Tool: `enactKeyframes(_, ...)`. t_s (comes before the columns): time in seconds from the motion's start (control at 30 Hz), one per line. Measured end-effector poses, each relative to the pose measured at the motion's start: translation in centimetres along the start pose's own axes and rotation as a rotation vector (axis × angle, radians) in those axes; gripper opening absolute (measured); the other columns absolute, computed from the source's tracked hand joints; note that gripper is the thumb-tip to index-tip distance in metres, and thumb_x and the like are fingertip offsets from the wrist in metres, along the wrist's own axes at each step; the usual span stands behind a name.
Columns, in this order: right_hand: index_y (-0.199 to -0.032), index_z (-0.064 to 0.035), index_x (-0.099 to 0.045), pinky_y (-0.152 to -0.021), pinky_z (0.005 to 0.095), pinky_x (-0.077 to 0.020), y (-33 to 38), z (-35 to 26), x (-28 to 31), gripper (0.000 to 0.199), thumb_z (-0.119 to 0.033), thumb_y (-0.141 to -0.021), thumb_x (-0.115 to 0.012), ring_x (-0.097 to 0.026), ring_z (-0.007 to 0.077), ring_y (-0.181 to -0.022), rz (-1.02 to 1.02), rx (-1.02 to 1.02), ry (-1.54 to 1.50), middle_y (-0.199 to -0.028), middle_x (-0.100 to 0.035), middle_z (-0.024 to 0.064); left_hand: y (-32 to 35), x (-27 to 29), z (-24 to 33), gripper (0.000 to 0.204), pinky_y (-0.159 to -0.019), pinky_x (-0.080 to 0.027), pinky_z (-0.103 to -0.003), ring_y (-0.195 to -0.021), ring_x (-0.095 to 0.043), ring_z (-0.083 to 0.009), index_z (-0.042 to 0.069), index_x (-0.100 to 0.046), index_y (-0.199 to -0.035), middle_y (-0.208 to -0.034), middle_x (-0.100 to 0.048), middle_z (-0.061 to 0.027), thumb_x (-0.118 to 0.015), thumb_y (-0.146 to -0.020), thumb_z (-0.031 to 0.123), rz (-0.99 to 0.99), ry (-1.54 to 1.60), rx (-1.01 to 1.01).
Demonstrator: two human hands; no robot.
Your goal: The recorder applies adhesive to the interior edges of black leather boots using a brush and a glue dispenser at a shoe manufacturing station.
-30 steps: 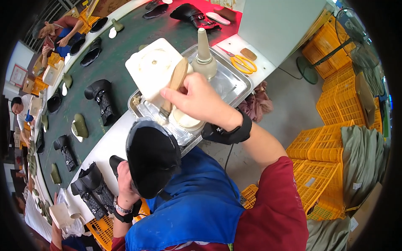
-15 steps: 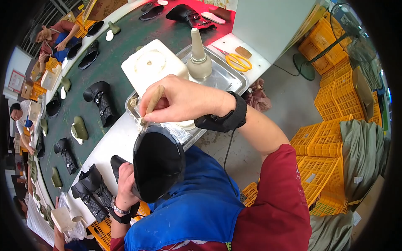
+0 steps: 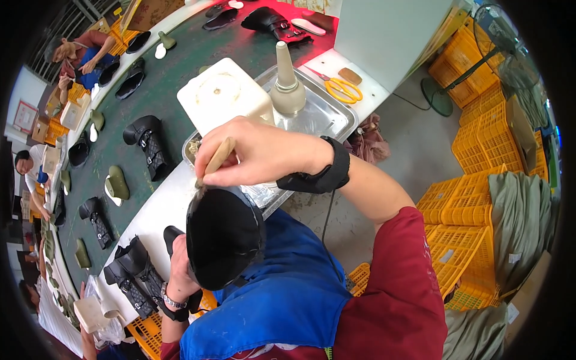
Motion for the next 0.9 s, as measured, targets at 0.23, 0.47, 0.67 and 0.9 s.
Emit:
enactKeyframes(0.23,-0.085,-0.0038,-0.067,-0.058,0.0219,-0.0434,1.0,1.3,-0.3,0.009,-0.01,-0.079,-0.065,-0.054,0.0063,-0.066,0.087,-0.155,-0.039,-0.078,-0.064,0.0014,0.9,0.0,0.1,0.057,-0.087,-0.038,-0.047,-0.084,-0.056,-0.0311,0.004,-0.051,-0.114,-0.095,-0.058,-0.0119,-0.074,-0.062,0.009,0.045,0.003,0.012)
enactKeyframes(0.47,-0.091,-0.0017,-0.065,-0.056,0.0199,-0.0424,2.3,0.0,-1.2,0.01,-0.01,-0.085,-0.061,-0.053,0.0051,-0.063,0.332,-0.31,-0.044,-0.078,-0.061,0.0002,1.4,0.4,-0.4,0.065,-0.085,-0.038,-0.044,-0.085,-0.054,-0.0325,0.003,-0.052,-0.114,-0.092,-0.057,-0.0115,-0.078,-0.055,0.011,0.171,-0.127,0.209)
enactKeyframes(0.67,-0.084,-0.001,-0.063,-0.052,0.0216,-0.0394,3.2,1.7,-4.5,0.013,-0.014,-0.085,-0.063,-0.048,0.004,-0.058,0.346,-0.308,-0.092,-0.066,-0.057,-0.0005,2.2,0.5,-0.7,0.063,-0.083,-0.039,-0.04,-0.087,-0.053,-0.0329,0.004,-0.053,-0.113,-0.09,-0.057,-0.0106,-0.079,-0.055,0.009,0.291,-0.03,0.328)
enactKeyframes(0.9,-0.084,-0.0013,-0.065,-0.055,0.0223,-0.042,1.7,2.3,-5.3,0.008,-0.009,-0.082,-0.065,-0.053,0.0072,-0.061,0.46,-0.197,0.153,-0.071,-0.062,0.0012,2.7,1.0,-0.5,0.058,-0.082,-0.039,-0.04,-0.087,-0.053,-0.0326,0.004,-0.055,-0.108,-0.091,-0.057,-0.0108,-0.079,-0.056,0.009,0.249,0.101,0.293)
Point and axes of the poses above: each hand's wrist, its own y-axis away from the middle knuckle, its own x-axis out of the back of the hand, z = x × y, the point moved 1 cm from there along -y, towards the middle knuckle
